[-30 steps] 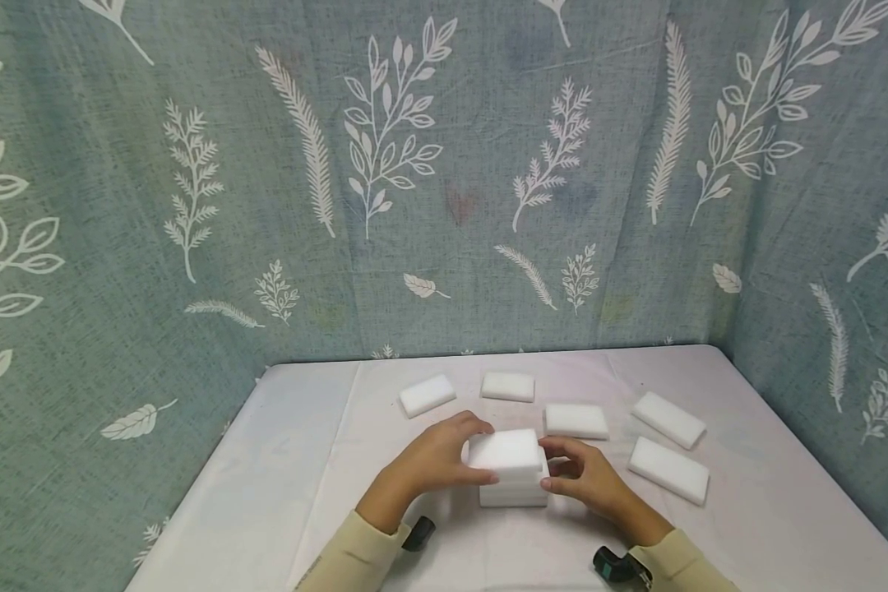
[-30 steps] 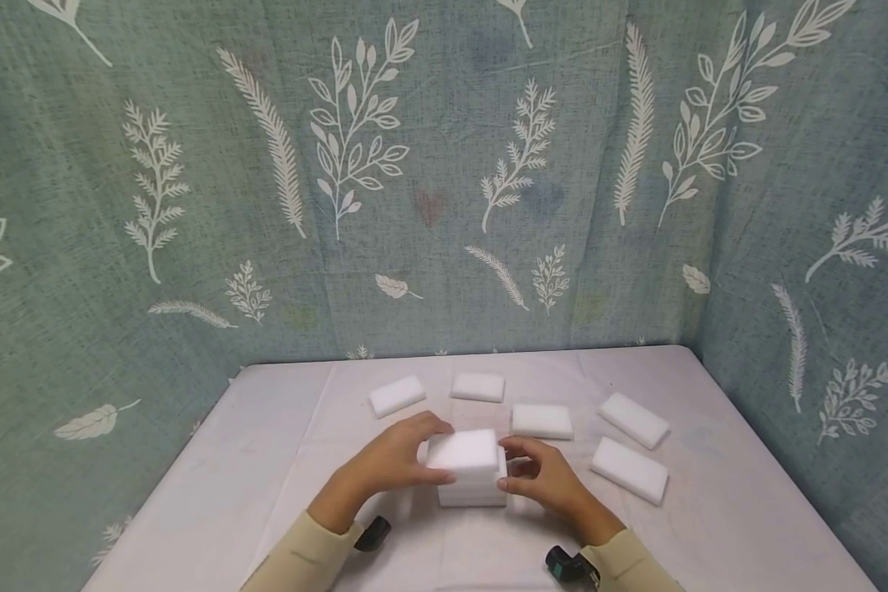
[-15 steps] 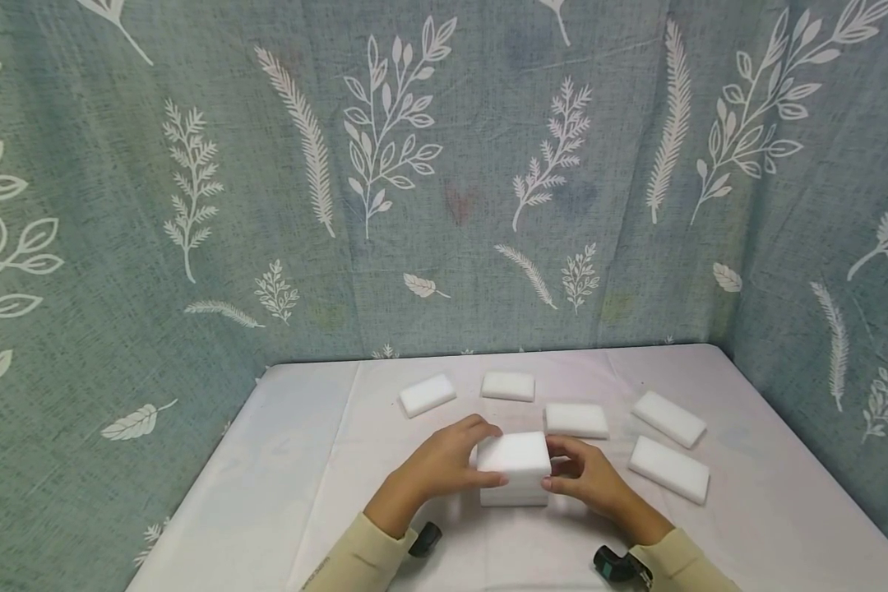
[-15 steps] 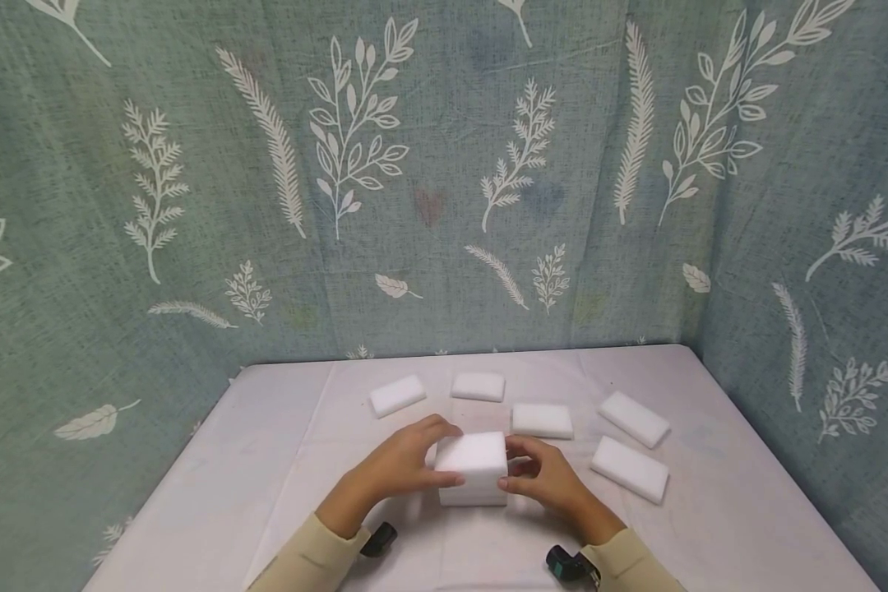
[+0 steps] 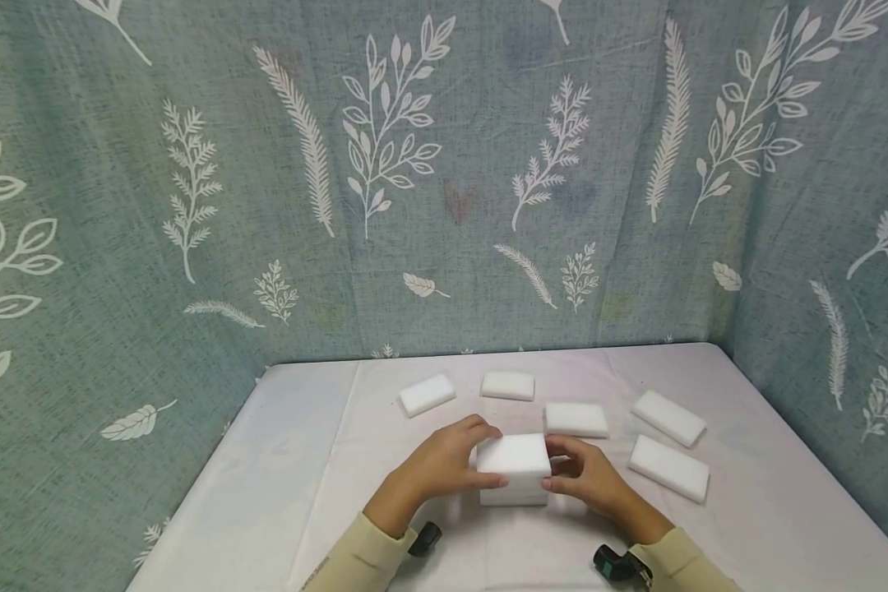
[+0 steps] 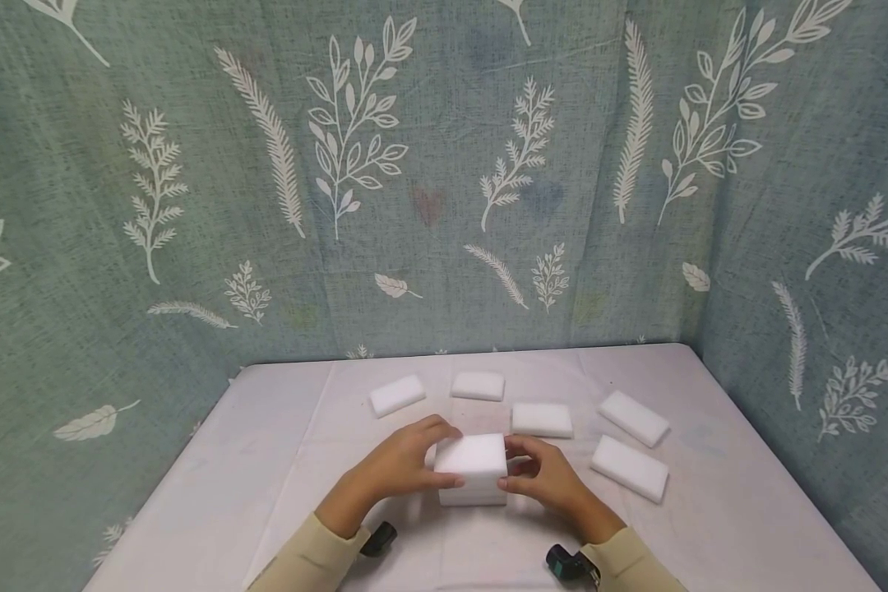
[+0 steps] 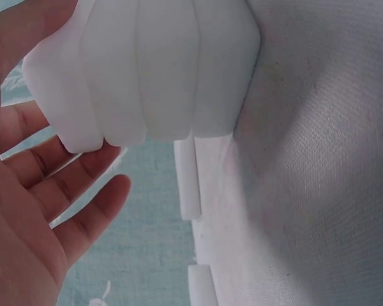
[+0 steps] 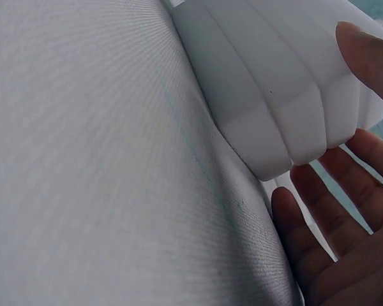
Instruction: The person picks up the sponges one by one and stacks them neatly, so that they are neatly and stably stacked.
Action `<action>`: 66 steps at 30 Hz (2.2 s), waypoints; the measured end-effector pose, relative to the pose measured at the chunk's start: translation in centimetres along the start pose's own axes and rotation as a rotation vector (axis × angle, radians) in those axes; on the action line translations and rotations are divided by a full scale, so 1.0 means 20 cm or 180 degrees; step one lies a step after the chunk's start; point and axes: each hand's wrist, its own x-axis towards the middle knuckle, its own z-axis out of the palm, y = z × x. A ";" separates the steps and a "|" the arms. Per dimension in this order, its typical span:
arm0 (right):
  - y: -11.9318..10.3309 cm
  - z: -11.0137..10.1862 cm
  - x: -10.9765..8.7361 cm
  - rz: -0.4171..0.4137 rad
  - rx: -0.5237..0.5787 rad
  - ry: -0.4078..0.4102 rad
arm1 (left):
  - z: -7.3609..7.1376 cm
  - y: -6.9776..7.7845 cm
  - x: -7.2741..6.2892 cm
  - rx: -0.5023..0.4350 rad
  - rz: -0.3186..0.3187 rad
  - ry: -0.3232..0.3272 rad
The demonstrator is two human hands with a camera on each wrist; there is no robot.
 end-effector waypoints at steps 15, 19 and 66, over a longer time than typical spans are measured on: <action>-0.01 0.00 0.00 0.0011 0.0022 -0.0059 | 0.01 0.00 0.01 0.0077 0.0076 0.0015; 0.00 0.00 0.00 0.0017 0.0036 -0.0067 | 0.01 -0.01 0.01 0.0106 0.0106 0.0043; -0.03 0.01 0.00 0.0151 0.0091 -0.0013 | -0.08 -0.59 0.08 -0.0235 -0.0818 0.0038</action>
